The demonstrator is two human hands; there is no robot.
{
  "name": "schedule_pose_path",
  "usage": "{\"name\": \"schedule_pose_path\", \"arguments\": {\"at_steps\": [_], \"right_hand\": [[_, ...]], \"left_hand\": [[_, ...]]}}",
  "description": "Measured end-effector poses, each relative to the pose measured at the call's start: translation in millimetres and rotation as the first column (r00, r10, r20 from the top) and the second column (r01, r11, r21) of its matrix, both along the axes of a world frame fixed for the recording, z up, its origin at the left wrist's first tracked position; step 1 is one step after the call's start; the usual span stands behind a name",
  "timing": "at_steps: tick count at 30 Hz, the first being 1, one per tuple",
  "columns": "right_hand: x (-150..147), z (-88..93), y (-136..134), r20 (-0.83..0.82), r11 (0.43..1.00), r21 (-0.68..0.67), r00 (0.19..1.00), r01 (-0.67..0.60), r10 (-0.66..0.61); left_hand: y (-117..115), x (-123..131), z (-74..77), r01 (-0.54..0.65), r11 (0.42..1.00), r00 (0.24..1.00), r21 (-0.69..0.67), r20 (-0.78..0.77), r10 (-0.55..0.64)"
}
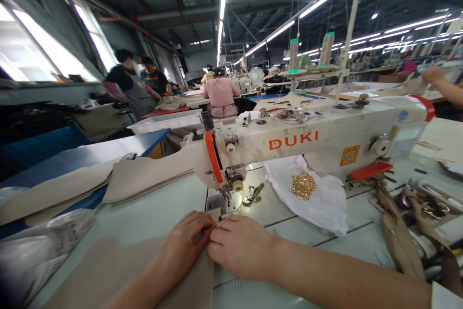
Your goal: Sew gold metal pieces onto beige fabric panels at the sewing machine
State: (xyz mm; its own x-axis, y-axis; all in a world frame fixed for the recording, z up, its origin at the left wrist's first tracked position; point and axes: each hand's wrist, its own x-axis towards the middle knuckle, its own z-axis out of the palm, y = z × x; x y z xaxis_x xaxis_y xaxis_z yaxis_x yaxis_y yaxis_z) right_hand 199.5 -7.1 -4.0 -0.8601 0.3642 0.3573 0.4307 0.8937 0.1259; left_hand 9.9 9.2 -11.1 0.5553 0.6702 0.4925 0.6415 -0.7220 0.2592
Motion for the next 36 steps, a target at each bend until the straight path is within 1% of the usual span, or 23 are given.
{"name": "schedule_pose_path", "arguments": {"at_steps": [4, 10, 27, 36], "right_hand": [[-2.6, -7.6, 1.1, 0.003, 0.997, -0.07, 1.0, -0.011, 0.011], [-1.3, -16.1, 2.6, -0.061, 0.996, -0.091, 0.998, -0.006, 0.001], [-2.5, -19.9, 4.1, -0.054, 0.995, -0.099, 0.999, -0.004, -0.001], [-2.1, -20.2, 4.1, -0.082, 0.995, -0.096, 0.997, 0.002, -0.01]], "left_hand": [[-1.1, -0.5, -1.0, -0.01, 1.0, 1.0, 0.026, -0.005, 0.01], [0.9, 0.8, -2.9, 0.005, 0.999, 1.0, 0.048, 0.016, -0.006], [5.8, 1.2, -2.8, 0.031, 0.998, 0.999, 0.056, 0.008, -0.031], [5.3, -0.1, -2.1, 0.028, 0.998, 0.999, 0.062, 0.017, -0.029]]}}
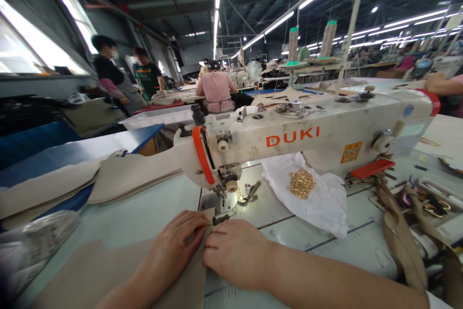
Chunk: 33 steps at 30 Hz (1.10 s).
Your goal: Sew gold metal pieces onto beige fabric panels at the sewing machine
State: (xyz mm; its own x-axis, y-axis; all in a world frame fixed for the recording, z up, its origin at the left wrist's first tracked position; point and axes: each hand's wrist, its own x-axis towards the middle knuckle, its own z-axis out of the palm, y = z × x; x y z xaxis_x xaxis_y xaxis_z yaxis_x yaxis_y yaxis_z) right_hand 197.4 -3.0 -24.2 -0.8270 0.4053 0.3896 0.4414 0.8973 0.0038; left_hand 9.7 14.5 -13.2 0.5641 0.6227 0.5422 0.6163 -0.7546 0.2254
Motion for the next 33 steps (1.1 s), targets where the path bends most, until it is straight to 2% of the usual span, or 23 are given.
{"name": "schedule_pose_path", "arguments": {"at_steps": [24, 33], "right_hand": [[-0.4, 1.6, -1.7, -0.001, 1.0, -0.015, 1.0, 0.01, -0.01], [-1.3, 14.1, -2.7, 0.052, 0.99, -0.017, 0.989, 0.141, -0.14]], "left_hand": [[-0.3, 0.8, 2.2, 0.009, 1.0, 1.0, -0.006, 0.008, -0.009], [-1.0, 0.7, 2.5, -0.005, 0.997, 1.0, -0.072, -0.004, 0.005]]}}
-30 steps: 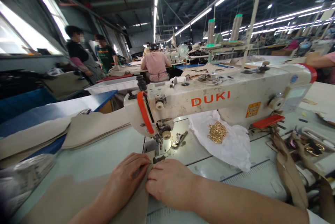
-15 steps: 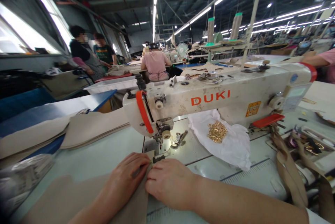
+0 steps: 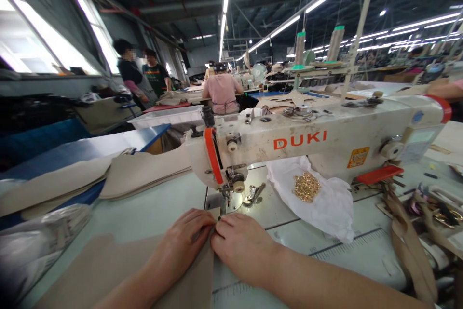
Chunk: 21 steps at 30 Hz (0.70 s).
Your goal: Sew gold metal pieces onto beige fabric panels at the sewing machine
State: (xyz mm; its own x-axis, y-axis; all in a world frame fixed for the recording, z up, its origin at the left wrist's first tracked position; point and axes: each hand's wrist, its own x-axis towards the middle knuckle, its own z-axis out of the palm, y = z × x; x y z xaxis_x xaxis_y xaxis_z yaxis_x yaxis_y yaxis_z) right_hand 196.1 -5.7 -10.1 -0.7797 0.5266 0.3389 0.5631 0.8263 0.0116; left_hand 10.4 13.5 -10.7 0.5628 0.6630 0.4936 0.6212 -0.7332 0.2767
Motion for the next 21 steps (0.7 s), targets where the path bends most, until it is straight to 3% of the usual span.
{"name": "schedule_pose_path", "arguments": {"at_steps": [16, 21], "right_hand": [[-4.4, 1.7, 0.0, 0.01, 0.998, -0.043, 0.999, 0.036, -0.036], [-4.5, 3.4, 0.5, 0.024, 0.998, -0.04, 0.998, 0.056, -0.055]], "left_hand": [[-3.5, -1.5, 4.4, -0.016, 0.999, 1.0, -0.051, -0.02, 0.015], [-5.6, -6.7, 3.6, 0.005, 1.0, 1.0, 0.003, -0.004, -0.005]]}}
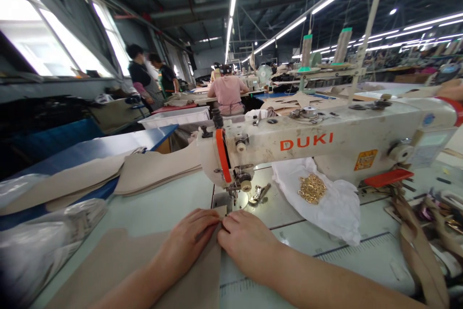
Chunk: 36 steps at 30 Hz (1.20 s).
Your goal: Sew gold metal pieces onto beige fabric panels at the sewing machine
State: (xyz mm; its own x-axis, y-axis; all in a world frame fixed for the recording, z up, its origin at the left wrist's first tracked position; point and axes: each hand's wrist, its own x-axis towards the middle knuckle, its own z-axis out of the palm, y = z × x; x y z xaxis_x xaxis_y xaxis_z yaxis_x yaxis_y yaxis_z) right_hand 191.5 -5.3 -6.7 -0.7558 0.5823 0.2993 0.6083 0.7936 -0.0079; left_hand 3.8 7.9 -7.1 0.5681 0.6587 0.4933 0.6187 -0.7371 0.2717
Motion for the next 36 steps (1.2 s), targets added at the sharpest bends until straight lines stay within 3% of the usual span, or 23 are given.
{"name": "schedule_pose_path", "arguments": {"at_steps": [10, 18, 28, 36], "right_hand": [[-1.4, -2.2, 3.8, 0.026, 0.999, 0.048, 0.999, -0.022, 0.021], [18.8, 3.2, 13.6, 0.079, 0.997, 0.065, 0.996, -0.033, 0.028], [25.6, -4.2, 29.3, -0.017, 1.0, -0.024, 1.0, 0.006, -0.006], [25.9, -4.9, 36.0, -0.036, 0.997, -0.073, 0.999, 0.027, -0.03]], "left_hand": [[-1.6, 3.0, 4.0, -0.001, 1.0, 0.999, -0.012, -0.054, 0.001], [12.7, 19.3, -0.5, 0.033, 0.999, 0.997, -0.031, -0.074, -0.035], [39.4, 23.1, -7.7, 0.082, 0.996, 0.996, 0.032, -0.04, -0.081], [48.1, 24.2, -7.8, 0.093, 0.993, 0.995, 0.067, 0.015, -0.094]]}}
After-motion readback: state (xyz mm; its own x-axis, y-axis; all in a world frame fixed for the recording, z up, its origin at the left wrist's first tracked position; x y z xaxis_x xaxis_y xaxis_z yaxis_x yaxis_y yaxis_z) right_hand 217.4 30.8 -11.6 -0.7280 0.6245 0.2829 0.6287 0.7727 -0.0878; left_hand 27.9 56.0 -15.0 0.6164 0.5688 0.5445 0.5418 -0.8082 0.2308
